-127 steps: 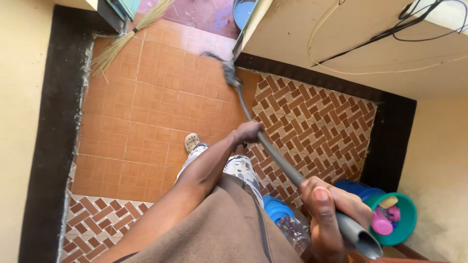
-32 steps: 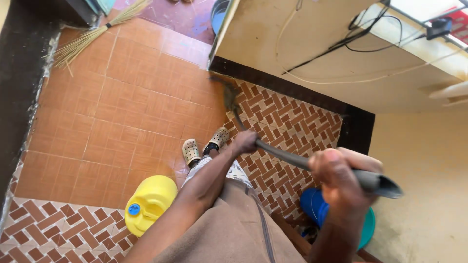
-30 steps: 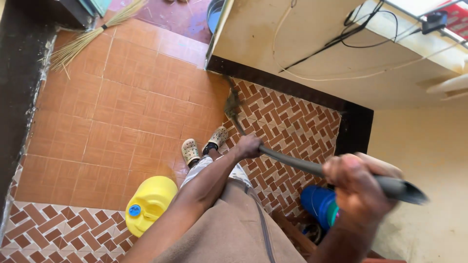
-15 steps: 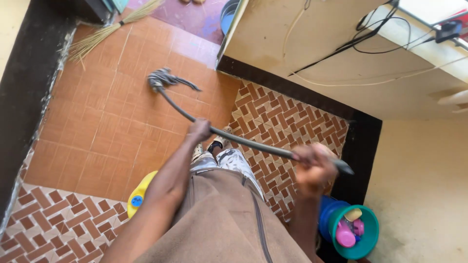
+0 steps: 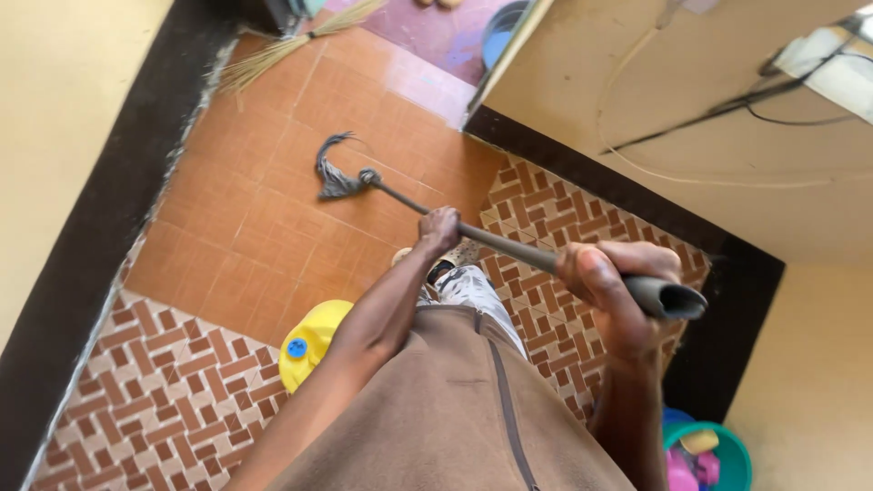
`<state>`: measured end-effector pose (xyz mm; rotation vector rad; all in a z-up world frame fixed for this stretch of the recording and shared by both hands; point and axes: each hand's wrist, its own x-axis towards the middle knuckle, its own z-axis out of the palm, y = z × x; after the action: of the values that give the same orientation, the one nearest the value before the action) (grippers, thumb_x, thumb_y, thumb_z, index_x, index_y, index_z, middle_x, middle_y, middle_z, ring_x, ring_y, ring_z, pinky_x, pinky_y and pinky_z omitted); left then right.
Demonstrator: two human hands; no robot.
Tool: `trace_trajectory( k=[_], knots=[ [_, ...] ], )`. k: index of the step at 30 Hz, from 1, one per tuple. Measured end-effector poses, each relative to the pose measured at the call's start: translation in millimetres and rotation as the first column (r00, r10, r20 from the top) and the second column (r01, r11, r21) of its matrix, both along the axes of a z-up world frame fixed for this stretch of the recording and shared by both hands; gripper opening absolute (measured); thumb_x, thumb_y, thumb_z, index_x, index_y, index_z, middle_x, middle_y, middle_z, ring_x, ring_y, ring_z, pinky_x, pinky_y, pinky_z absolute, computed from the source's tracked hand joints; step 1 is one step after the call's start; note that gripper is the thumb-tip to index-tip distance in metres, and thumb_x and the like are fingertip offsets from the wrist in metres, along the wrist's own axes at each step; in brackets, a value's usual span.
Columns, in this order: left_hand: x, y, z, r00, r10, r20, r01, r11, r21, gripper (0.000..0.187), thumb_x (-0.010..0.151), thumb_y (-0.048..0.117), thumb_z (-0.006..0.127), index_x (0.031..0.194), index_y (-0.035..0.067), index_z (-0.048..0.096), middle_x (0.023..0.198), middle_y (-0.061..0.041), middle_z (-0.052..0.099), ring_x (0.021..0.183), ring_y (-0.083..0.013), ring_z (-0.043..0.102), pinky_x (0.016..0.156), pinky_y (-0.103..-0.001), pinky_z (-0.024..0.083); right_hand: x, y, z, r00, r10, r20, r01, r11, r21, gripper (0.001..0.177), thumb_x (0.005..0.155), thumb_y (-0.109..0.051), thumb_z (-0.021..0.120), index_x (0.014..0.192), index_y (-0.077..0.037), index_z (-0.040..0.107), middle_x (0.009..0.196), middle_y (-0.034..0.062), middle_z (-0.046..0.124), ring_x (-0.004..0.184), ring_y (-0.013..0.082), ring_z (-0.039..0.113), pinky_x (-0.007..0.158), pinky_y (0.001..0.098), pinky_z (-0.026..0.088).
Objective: Mopping a tiled floor using a long-handled mop and cleaning solutions.
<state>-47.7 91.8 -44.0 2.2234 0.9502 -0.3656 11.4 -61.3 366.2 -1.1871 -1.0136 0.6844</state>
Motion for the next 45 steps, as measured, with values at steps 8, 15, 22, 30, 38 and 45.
trace_trajectory(
  k=[8,15,22,30,38,45],
  knots=[
    [87,-105,-34,0.904,-0.409,0.124,0.425,0.892,-0.155,0.018,0.082,0.020,0.079,0.099,0.019,0.075,0.103,-0.007,0.073,0.098,-0.0262,0.071,0.080,-0.044,0.060,-55,-42,35,0.767,-0.599,0.230,0.642,0.716,-0.274,0.014,0.090,-0.006,0.057,0.080,0.000,0.065,0.058,0.0045,0.055,0.048,0.0124,0.048,0.052,0.0298,0.042],
    [63,-137,15,0.678,-0.728,0.105,0.735,0.674,-0.075,0.016,0.092,0.034,0.067,0.095,0.023,0.078,0.093,-0.002,0.076,0.091,-0.0200,0.072,0.081,-0.043,0.057,-3,-163,22,0.476,-0.871,-0.119,0.859,0.490,-0.149,0.043,0.092,-0.017,0.057,0.056,-0.017,0.033,0.045,-0.0022,0.024,0.040,0.0083,0.024,0.049,0.0302,0.028],
    [-6,-41,-22,0.829,-0.551,-0.094,0.546,0.834,-0.078,0.021,0.098,0.033,0.064,0.097,0.019,0.079,0.091,-0.006,0.075,0.084,-0.0237,0.074,0.073,-0.040,0.059,37,-173,-92,0.543,-0.718,-0.436,0.758,0.642,-0.115,0.044,0.100,-0.022,0.057,0.063,-0.020,0.033,0.050,-0.0026,0.027,0.045,0.0108,0.025,0.054,0.0306,0.029],
    [-149,57,-70,0.993,0.093,-0.079,-0.093,0.996,0.001,0.016,0.087,0.021,0.073,0.098,0.011,0.078,0.109,-0.019,0.075,0.107,-0.0376,0.070,0.091,-0.048,0.057,-8,-9,-115,0.882,-0.183,-0.434,0.173,0.983,-0.062,0.037,0.100,-0.008,0.051,0.063,-0.008,0.052,0.057,0.0042,0.045,0.055,0.0165,0.046,0.062,0.0349,0.047],
    [-80,-27,-151,0.848,0.502,-0.173,-0.528,0.830,-0.181,0.033,0.093,0.037,0.055,0.089,0.010,0.074,0.087,-0.016,0.075,0.082,-0.0313,0.070,0.075,-0.048,0.053,33,-28,-79,0.926,-0.143,-0.350,0.103,0.986,-0.129,0.034,0.101,-0.007,0.055,0.067,-0.004,0.051,0.063,0.0027,0.046,0.055,0.0132,0.041,0.056,0.0306,0.037],
    [110,-115,-2,0.996,-0.090,-0.016,0.089,0.995,-0.045,0.026,0.081,0.037,0.080,0.097,0.017,0.079,0.112,-0.009,0.067,0.118,-0.0262,0.058,0.092,-0.043,0.054,105,-165,-27,0.923,-0.379,-0.062,0.358,0.907,-0.221,0.052,0.114,-0.017,0.047,0.062,-0.015,0.042,0.049,-0.0005,0.036,0.044,0.0070,0.035,0.057,0.0321,0.038]
  ],
)
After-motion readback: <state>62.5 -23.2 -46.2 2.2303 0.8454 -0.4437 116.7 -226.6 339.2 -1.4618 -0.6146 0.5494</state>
